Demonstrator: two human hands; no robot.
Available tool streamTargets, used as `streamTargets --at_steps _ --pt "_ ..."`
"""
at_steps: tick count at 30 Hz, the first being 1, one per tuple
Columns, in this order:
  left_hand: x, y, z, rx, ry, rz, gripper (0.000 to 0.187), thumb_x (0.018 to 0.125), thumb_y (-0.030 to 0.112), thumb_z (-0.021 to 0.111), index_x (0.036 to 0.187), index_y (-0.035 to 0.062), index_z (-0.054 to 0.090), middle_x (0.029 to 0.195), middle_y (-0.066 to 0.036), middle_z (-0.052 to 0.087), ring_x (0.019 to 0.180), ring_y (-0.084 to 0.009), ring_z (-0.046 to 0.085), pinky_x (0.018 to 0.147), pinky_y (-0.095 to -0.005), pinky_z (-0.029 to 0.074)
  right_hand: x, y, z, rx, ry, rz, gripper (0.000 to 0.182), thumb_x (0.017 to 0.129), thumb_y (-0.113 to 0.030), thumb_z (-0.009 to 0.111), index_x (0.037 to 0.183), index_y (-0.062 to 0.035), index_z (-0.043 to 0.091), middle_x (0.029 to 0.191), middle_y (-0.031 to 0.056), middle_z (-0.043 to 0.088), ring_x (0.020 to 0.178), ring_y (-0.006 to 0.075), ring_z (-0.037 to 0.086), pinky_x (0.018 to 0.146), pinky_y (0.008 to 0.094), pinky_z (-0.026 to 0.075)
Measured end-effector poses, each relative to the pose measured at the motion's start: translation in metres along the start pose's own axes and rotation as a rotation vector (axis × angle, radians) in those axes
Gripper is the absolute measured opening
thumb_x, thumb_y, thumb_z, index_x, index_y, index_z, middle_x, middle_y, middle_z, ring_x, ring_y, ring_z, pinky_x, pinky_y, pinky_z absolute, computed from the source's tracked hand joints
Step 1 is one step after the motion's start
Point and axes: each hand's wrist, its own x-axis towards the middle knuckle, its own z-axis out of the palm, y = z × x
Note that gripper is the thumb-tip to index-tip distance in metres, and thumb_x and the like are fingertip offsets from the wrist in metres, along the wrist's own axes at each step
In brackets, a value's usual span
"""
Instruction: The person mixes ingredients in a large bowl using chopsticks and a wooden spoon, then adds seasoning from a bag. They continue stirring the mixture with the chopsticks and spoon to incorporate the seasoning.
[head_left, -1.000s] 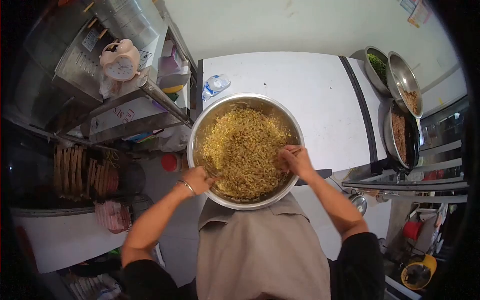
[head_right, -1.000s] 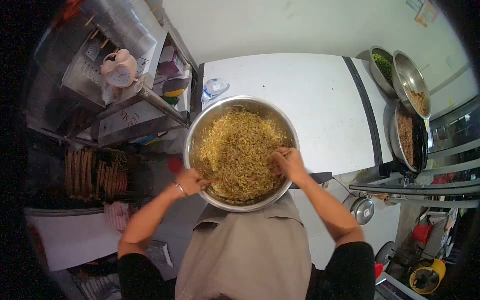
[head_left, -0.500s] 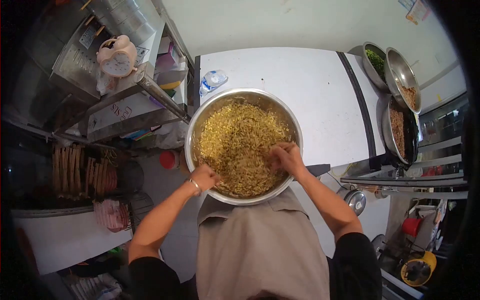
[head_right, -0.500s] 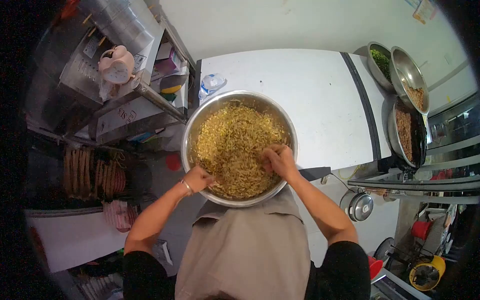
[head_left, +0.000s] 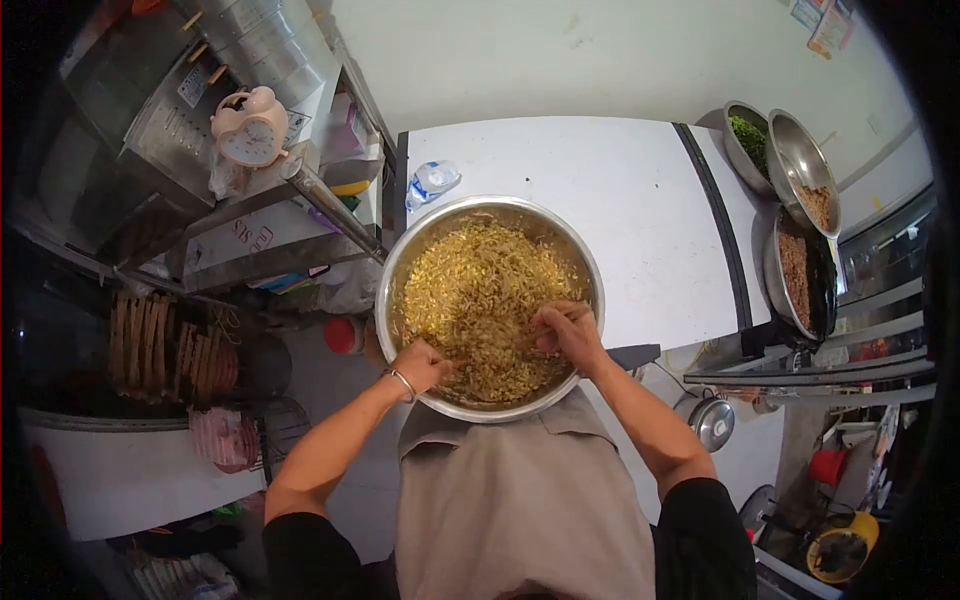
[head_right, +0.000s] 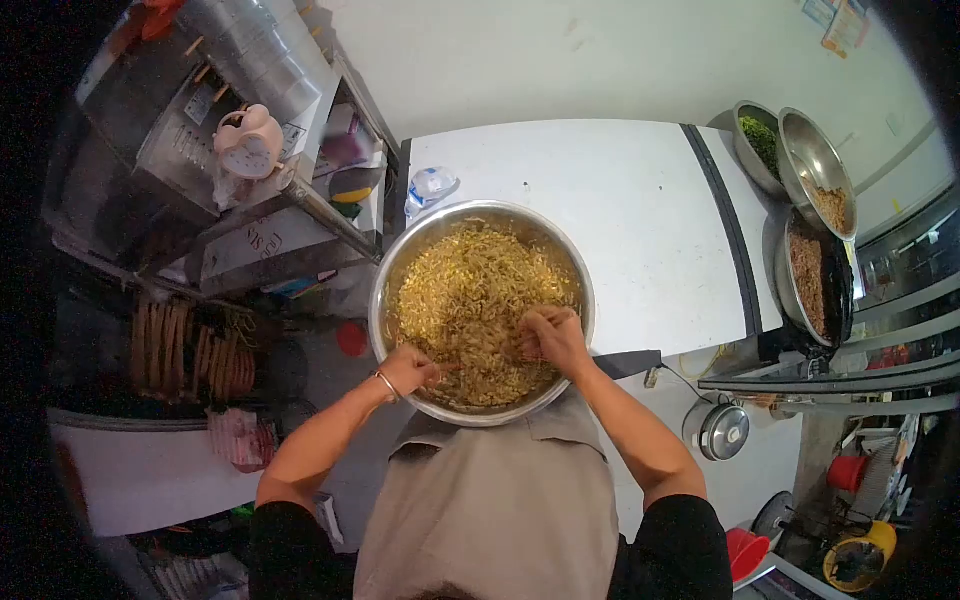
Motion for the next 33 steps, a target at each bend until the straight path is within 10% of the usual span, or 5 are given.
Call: streamTargets --at_steps 7,17,25,30,33 --pt "-0.058 0.107 -0.097 0.677 0.295 0.101 0.021 0.086 0.023 0.061 0.077 0.0077 0.071 0.068 -0.016 0.068 0.065 -0.0341 0.068 0.060 -0.0438 0.053 0.009 -0.113 -0.006 -0.673 -0.249 -0.665 0.018 0.093 -0.016 0.061 0.091 -0.0005 0.070 0.077 0.0114 0.066 0.074 0.0253 0.065 0.065 0.0363 0.053" --pt "-0.001 0.086 -0.109 1.017 0.244 0.090 0.013 0.083 0.019 0.063 0.080 0.0101 0.072 0.080 -0.015 0.071 0.074 -0.0305 0.071 0.065 -0.0437 0.055 0.080 -0.076 -0.041 -1.056 -0.153 -0.682 0.019 0.093 -0.020 0.059 0.097 -0.0060 0.070 0.089 0.0143 0.068 0.083 0.0337 0.065 0.075 0.0411 0.052" --pt "-0.020 0.007 -0.026 0.311 -0.042 -0.087 0.026 0.081 0.025 0.068 0.085 -0.0001 0.074 0.075 -0.018 0.070 0.068 -0.0261 0.068 0.067 -0.0381 0.054 -0.005 0.008 -0.037 -0.086 -0.023 0.151 0.026 0.094 -0.018 0.056 0.080 0.0010 0.067 0.073 0.0085 0.065 0.058 0.0147 0.062 0.048 0.0304 0.050" --pt "-0.001 0.011 -0.016 -0.256 0.076 0.024 0.028 0.078 0.026 0.072 0.069 -0.0005 0.069 0.058 -0.013 0.061 0.056 -0.0153 0.057 0.057 -0.0347 0.046 0.000 -0.020 -0.011 -0.022 -0.037 -0.094 0.023 0.093 -0.016 0.056 0.084 0.0009 0.068 0.072 0.0067 0.066 0.057 0.0149 0.062 0.050 0.0296 0.051" --pt "-0.023 0.062 -0.090 0.168 0.094 0.014 0.031 0.083 0.029 0.065 0.071 0.0009 0.071 0.068 -0.018 0.067 0.062 -0.0292 0.066 0.061 -0.0403 0.050 -0.002 -0.092 -0.022 -0.370 -0.121 -0.212 0.023 0.093 -0.016 0.056 0.083 0.0015 0.068 0.067 0.0069 0.065 0.057 0.0147 0.063 0.050 0.0297 0.051"
